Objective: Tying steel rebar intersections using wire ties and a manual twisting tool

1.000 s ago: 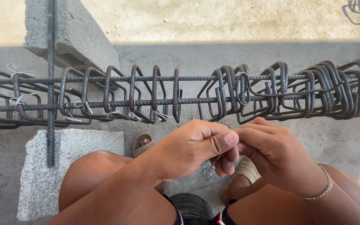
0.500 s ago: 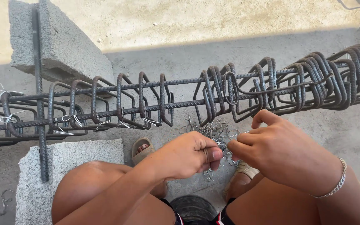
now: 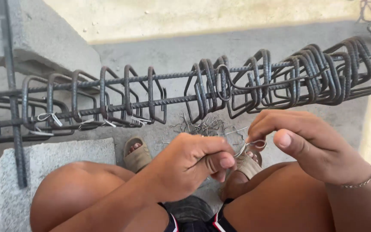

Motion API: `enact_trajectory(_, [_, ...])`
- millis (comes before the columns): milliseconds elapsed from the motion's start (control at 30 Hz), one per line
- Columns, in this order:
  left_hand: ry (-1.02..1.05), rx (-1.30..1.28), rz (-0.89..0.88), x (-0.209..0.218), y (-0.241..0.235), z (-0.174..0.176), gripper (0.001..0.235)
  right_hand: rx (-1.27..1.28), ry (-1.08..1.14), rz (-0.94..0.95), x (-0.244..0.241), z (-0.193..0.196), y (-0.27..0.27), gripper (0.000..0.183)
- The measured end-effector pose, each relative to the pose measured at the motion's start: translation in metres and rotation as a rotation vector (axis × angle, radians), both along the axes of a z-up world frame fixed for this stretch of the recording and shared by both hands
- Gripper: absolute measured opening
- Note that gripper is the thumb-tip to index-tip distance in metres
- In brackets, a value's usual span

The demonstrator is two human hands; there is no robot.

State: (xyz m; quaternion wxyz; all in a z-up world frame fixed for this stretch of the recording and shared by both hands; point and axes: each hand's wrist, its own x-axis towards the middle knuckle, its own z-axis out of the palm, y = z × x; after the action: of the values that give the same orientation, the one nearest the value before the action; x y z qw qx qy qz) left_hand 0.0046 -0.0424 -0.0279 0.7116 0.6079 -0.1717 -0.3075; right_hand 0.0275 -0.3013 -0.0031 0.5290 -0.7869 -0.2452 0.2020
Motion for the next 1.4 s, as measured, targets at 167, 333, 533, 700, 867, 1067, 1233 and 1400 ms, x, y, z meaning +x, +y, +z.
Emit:
enact_trajectory(167, [0.049,-0.035,-0.005,-0.001,0.010,0.003,0.019,-0.017,0.028,-0.015,-0.004,0.001,0.014,0.048])
enact_trajectory(333, [0.131,-0.077,-0.029,0.002,0.014,0.004,0.021,-0.031,-0.007,-0.095,-0.002,-0.007,0.036,0.030])
enact_trajectory(533, [0.303,-0.255,0.005,0.000,0.018,-0.010,0.033,-0.151,-0.263,-0.058,0.002,-0.015,0.059,0.018])
enact_trajectory(700, [0.347,-0.341,-0.019,0.003,0.019,-0.011,0.031,0.197,0.116,-0.071,0.001,-0.030,0.053,0.048])
enact_trajectory(867, [0.293,-0.331,0.066,0.001,0.013,-0.017,0.035,0.256,0.042,-0.108,-0.001,-0.033,0.063,0.044])
enact_trajectory(1067, [0.316,-0.373,0.075,-0.007,0.006,-0.026,0.028,-0.184,-0.742,-0.059,-0.007,-0.012,0.063,0.034])
enact_trajectory(1233, [0.331,-0.315,0.018,-0.010,0.000,-0.033,0.028,-0.295,-0.996,0.017,-0.011,-0.011,0.052,0.034])
enact_trajectory(1400, [0.311,-0.115,-0.042,-0.014,-0.004,-0.040,0.025,-0.395,-0.971,0.159,-0.014,-0.011,0.045,0.031])
